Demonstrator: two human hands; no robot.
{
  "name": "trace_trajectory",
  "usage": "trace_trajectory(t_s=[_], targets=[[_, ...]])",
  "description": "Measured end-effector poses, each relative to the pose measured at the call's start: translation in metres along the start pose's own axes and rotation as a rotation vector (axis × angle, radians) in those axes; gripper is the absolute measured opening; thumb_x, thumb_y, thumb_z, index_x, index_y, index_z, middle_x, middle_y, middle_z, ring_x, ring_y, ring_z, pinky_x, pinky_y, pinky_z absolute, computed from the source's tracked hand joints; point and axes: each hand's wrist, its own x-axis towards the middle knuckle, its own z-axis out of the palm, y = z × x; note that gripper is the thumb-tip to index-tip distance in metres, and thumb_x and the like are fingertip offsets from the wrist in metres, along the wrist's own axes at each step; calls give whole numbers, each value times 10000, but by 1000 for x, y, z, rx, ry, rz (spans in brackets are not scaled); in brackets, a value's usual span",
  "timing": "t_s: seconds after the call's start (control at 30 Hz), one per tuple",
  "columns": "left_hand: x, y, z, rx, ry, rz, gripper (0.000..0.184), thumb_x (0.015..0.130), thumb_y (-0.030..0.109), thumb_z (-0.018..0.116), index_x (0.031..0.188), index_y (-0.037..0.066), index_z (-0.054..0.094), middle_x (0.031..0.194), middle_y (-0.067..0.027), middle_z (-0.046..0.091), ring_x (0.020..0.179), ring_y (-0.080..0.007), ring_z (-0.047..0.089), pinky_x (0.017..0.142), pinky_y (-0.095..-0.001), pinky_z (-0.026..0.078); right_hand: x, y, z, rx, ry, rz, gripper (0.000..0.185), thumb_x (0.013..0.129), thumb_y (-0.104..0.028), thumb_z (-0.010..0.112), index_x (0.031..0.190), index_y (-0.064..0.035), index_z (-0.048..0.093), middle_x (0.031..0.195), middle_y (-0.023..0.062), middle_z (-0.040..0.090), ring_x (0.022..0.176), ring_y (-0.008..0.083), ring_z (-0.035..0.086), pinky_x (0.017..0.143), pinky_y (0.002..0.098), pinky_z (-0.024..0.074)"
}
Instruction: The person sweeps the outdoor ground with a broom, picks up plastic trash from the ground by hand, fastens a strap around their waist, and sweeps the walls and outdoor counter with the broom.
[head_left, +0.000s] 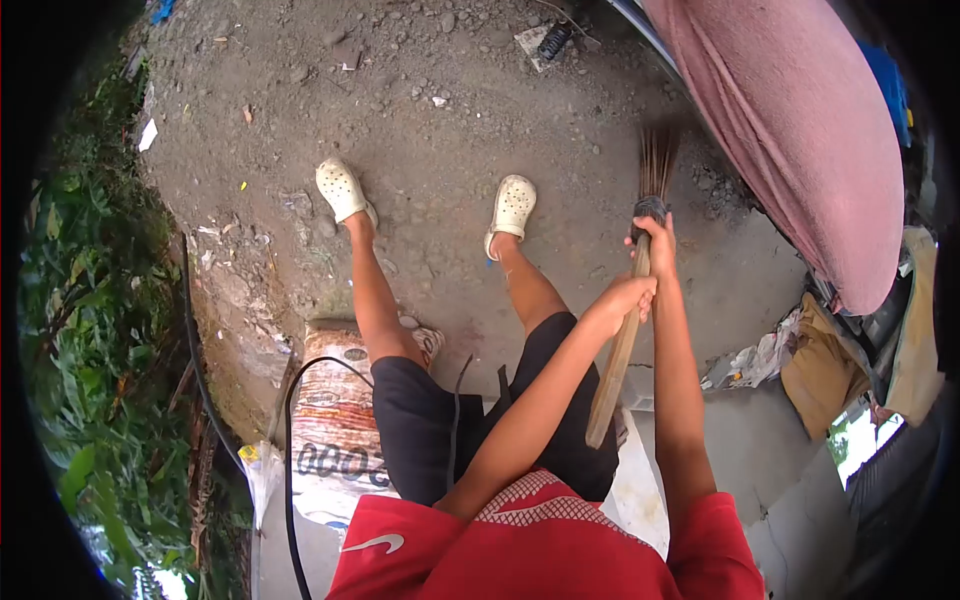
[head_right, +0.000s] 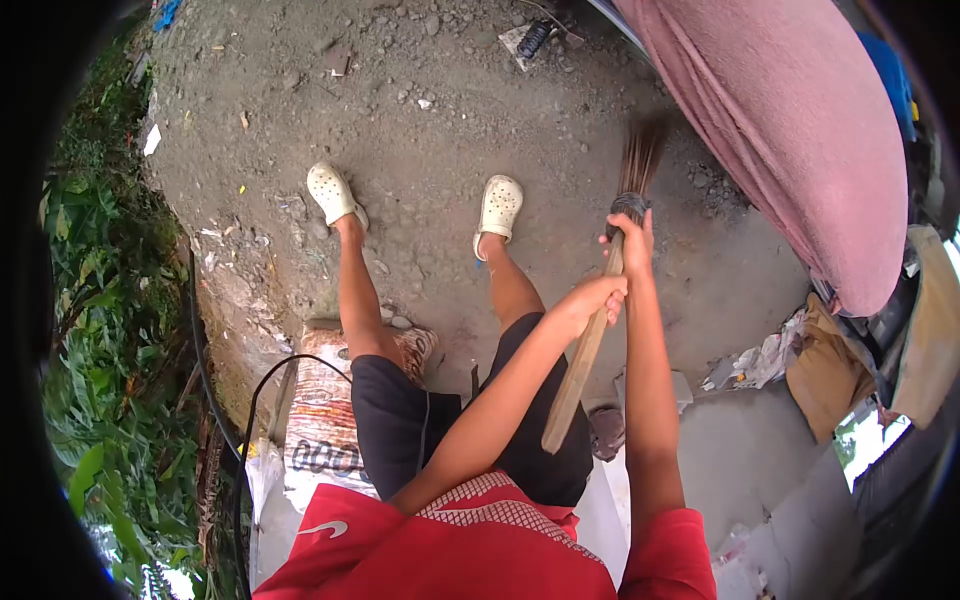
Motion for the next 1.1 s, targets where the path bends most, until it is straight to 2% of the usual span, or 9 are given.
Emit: trace_trajectory(t_s=[0.2, 0.33, 0.4, 0.6, 0.7, 0.73, 0.9, 1.03, 1.1], targets=[[-57, 176, -138, -188, 0, -149, 154, 767, 34, 532, 707, 98, 405, 535, 70, 385, 407, -18, 370, 372, -163, 326, 23, -4, 225, -52, -44, -109, 545, 611, -135, 651, 1074, -27, 383, 857, 116, 527, 693, 202, 547, 487, 308, 483], [-230, 293, -246, -384, 98, 154, 43, 837, 15, 461, 855, 39, 429, 566, 53, 375, 417, -15, 359, 362, -161, 328, -32, 21, 478, -97, -187, -365, 1020, 540, -191, 699, 1343, 78, 130, 1000, 219, 559, 812, 283, 584, 750, 339, 476], [-300, 308, -262, -400, 117, 361, 40, 832, 4, 445, 840, 42, 435, 566, 60, 352, 422, -20, 349, 375, -158, 325, -87, 6, 546, -119, -568, -166, 1038, 509, -224, 710, 1347, 54, 165, 1113, 251, 511, 956, 306, 552, 831, 310, 443], [-293, 256, -188, 40, 687, 631, 103, 814, 79, 506, 741, 82, 435, 562, 49, 393, 438, -47, 365, 384, -188, 325, -147, -28, 508, 104, -910, -23, 917, 638, -43, 661, 1372, 20, 115, 992, 154, 558, 664, 159, 556, 537, 260, 467], [-279, 188, -168, 7, 428, 199, 92, 797, 90, 522, 749, 73, 444, 559, 38, 402, 421, -56, 383, 365, -205, 337, -150, 7, 402, 174, -428, -152, 904, 639, -51, 650, 1379, -6, 132, 1119, 175, 499, 687, 156, 567, 520, 252, 475], [-268, 166, -164, 125, 375, 130, 116, 793, 107, 529, 732, 96, 430, 539, 45, 388, 411, -48, 366, 363, -212, 328, -170, -11, 359, 27, -272, 64, 908, 639, -87, 650, 1378, -10, 128, 1157, 202, 463, 720, 183, 569, 516, 269, 478], [-207, 186, -209, -41, -61, -442, 133, 775, 69, 534, 670, 84, 454, 510, 29, 431, 389, -68, 400, 350, -217, 342, -110, 79, 300, 224, 92, 138, 582, 637, -138, 633, 1141, -29, 363, 764, 82, 528, 603, 197, 528, 465, 308, 462], [-312, 310, -290, -299, 174, -64, 148, 795, 29, 528, 699, 83, 430, 552, 54, 416, 437, -12, 403, 380, -150, 344, -108, 56, 517, -30, -130, -93, 515, 591, -181, 679, 1009, -53, 408, 843, 74, 515, 767, 222, 529, 651, 354, 466], [-386, 353, -317, -323, 200, 199, 92, 806, 36, 508, 753, 70, 441, 575, 65, 416, 440, -5, 392, 378, -148, 336, -147, 25, 623, -109, -426, -141, 907, 564, -204, 697, 1315, 14, 237, 1094, 199, 510, 924, 301, 525, 785, 341, 437]])
